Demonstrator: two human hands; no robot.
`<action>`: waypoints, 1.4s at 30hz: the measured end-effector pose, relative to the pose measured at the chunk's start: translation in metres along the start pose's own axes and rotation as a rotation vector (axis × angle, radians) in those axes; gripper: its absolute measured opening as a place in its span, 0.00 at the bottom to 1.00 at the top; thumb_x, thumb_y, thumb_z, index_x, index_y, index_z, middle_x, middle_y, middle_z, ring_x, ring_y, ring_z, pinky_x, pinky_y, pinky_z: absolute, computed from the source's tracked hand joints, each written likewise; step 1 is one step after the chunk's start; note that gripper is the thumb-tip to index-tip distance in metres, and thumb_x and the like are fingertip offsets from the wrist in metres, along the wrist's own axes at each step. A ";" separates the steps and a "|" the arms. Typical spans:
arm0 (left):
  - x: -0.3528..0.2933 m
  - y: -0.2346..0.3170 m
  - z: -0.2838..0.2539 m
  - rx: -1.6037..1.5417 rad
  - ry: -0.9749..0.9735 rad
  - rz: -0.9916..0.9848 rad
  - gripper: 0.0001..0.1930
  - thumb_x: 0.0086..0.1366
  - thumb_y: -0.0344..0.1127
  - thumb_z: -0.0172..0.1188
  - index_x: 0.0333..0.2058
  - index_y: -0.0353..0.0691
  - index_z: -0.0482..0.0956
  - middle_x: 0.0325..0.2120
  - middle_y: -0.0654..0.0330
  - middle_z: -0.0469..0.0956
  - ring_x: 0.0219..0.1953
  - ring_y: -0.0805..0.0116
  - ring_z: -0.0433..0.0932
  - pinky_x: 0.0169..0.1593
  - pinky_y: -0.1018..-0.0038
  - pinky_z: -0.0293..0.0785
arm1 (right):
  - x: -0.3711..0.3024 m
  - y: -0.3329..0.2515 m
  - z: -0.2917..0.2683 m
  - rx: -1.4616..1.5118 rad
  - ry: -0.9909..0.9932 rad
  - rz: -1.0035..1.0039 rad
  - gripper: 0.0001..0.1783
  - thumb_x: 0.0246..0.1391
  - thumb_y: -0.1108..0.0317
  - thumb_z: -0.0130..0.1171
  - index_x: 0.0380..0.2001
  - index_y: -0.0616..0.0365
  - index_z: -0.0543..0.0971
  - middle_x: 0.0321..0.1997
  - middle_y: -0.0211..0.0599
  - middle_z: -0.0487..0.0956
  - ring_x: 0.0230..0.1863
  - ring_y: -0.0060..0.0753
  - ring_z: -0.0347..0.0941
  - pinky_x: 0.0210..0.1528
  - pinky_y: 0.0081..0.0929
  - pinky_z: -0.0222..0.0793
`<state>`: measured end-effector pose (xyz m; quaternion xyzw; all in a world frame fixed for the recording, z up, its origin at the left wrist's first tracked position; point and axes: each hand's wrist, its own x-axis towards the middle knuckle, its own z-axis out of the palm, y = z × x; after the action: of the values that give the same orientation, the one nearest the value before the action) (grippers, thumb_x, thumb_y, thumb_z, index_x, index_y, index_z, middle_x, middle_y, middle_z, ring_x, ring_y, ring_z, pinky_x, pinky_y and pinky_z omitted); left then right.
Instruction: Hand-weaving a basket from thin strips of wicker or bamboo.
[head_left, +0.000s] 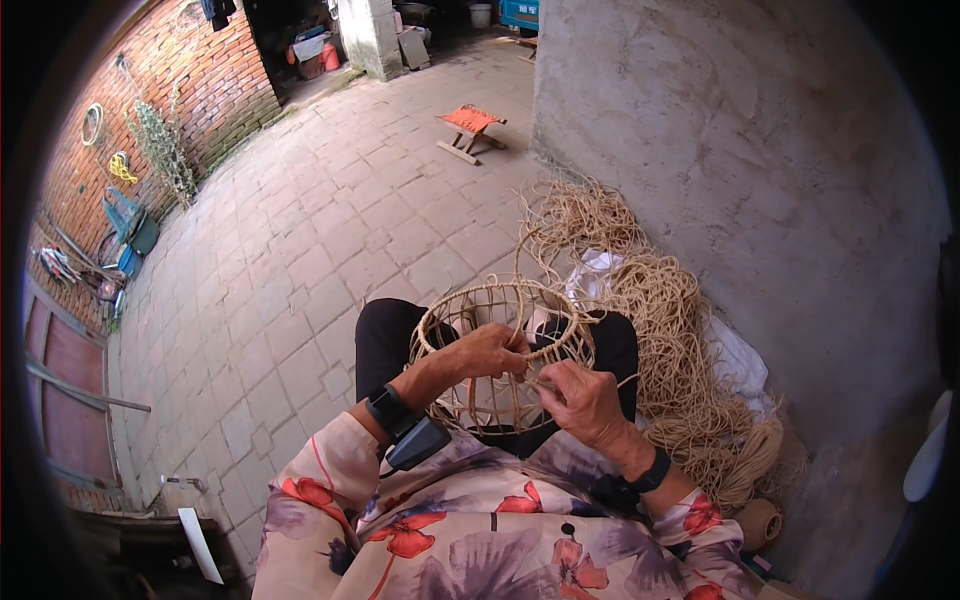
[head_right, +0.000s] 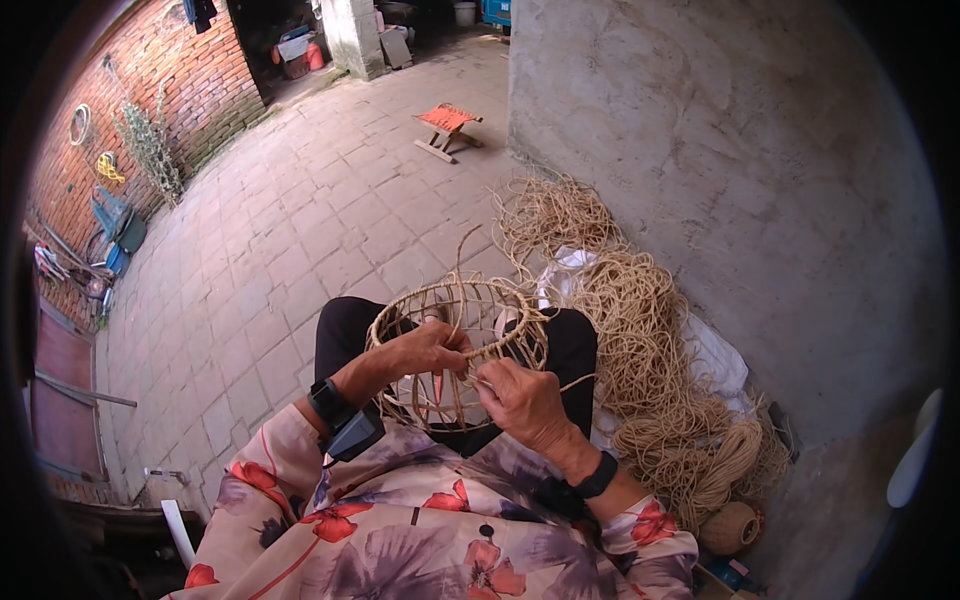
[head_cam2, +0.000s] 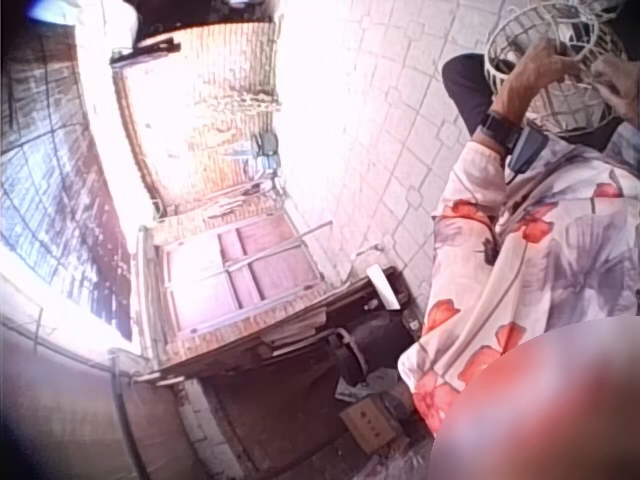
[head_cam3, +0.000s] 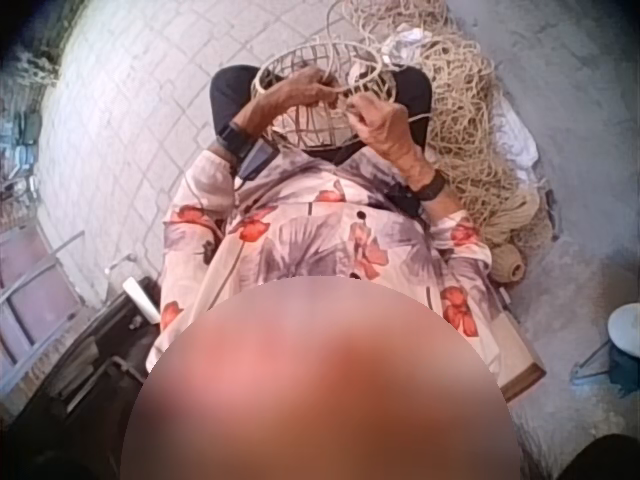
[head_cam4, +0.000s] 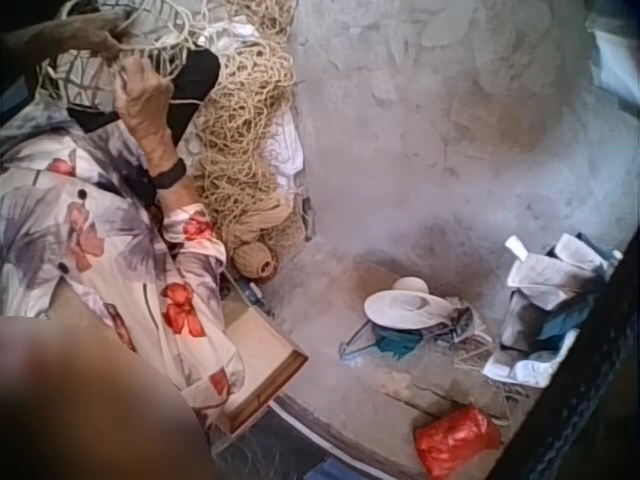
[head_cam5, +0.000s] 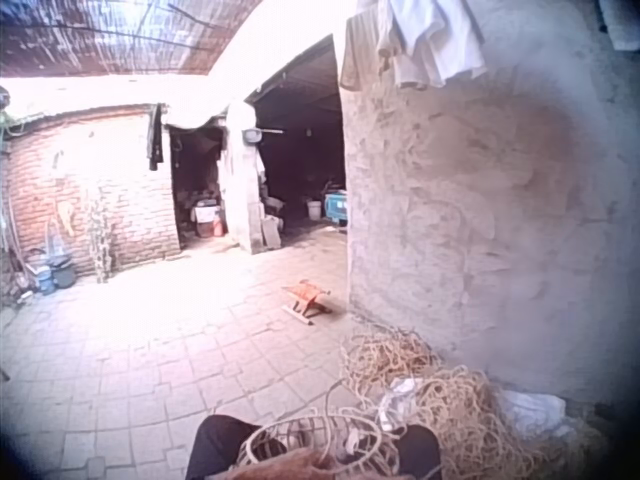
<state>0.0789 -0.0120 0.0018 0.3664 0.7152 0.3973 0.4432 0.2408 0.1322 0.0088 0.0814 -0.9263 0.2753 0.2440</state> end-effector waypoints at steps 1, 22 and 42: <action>0.000 0.000 0.000 0.001 0.000 -0.001 0.10 0.54 0.36 0.58 0.31 0.34 0.78 0.24 0.61 0.80 0.26 0.75 0.76 0.27 0.79 0.70 | -0.001 0.000 0.002 0.003 0.003 -0.015 0.10 0.42 0.73 0.63 0.28 0.54 0.72 0.23 0.35 0.75 0.23 0.38 0.76 0.22 0.30 0.69; 0.002 -0.003 0.000 -0.008 -0.014 0.011 0.11 0.52 0.35 0.59 0.31 0.32 0.79 0.24 0.61 0.80 0.25 0.76 0.76 0.26 0.79 0.70 | 0.012 -0.010 0.013 0.305 -0.001 0.359 0.09 0.43 0.72 0.60 0.24 0.58 0.69 0.19 0.41 0.74 0.22 0.47 0.74 0.24 0.39 0.69; 0.001 0.000 0.005 0.092 0.050 0.047 0.14 0.52 0.39 0.59 0.30 0.32 0.79 0.19 0.62 0.75 0.22 0.75 0.72 0.25 0.75 0.68 | 0.036 -0.023 0.004 -0.417 -0.252 0.106 0.07 0.43 0.67 0.57 0.22 0.59 0.75 0.17 0.43 0.77 0.21 0.45 0.77 0.25 0.39 0.73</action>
<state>0.0833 -0.0100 -0.0003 0.3931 0.7346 0.3834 0.3985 0.2149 0.1105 0.0345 0.0145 -0.9892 0.0781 0.1233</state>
